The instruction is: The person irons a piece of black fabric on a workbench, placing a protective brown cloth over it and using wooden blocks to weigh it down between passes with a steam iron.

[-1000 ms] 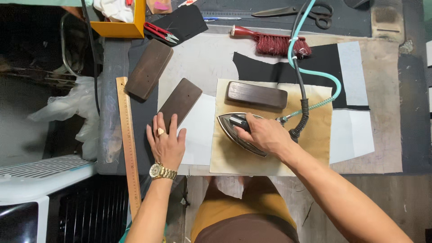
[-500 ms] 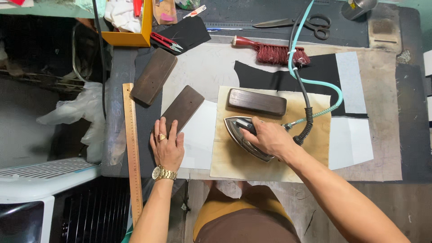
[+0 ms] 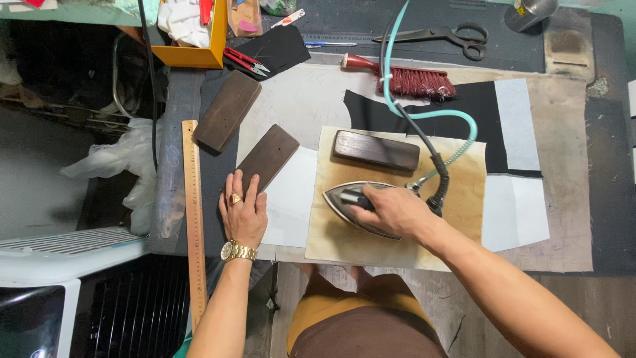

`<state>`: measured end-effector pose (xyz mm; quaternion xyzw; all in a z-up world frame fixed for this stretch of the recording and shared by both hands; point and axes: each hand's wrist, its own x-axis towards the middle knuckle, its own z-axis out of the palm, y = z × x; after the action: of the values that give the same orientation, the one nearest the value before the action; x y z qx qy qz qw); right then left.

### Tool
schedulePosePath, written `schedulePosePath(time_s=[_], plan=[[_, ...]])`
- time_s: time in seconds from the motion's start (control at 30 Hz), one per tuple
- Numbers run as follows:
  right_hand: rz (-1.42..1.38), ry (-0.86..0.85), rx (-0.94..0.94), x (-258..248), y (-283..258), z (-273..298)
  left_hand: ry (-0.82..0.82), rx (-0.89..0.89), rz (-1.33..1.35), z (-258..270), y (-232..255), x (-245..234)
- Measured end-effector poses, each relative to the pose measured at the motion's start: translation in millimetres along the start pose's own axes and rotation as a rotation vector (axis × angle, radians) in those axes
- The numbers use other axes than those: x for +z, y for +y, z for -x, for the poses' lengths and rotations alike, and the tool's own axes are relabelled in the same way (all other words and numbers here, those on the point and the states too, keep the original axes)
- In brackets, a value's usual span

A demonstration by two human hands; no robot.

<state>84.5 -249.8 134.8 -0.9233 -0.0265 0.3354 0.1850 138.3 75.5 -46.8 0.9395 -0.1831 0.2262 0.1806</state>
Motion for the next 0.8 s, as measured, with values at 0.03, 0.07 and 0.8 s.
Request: schedulePosePath(time_s=[0.03,0.07,0.8], plan=[[0.000,0.000,-0.001,2.2,1.7,1.9,0.000,0.000,-0.001,0.1,-0.5,0.0],[-0.073,0.054,0.107,5.2,3.7,5.0,0.000,-0.004,-0.003,0.7,-0.3,0.4],[-0.522,0.287,0.469,74.8,-59.8,-15.5,-0.039,-0.033,0.082,-1.8,-0.8,-4.4]])
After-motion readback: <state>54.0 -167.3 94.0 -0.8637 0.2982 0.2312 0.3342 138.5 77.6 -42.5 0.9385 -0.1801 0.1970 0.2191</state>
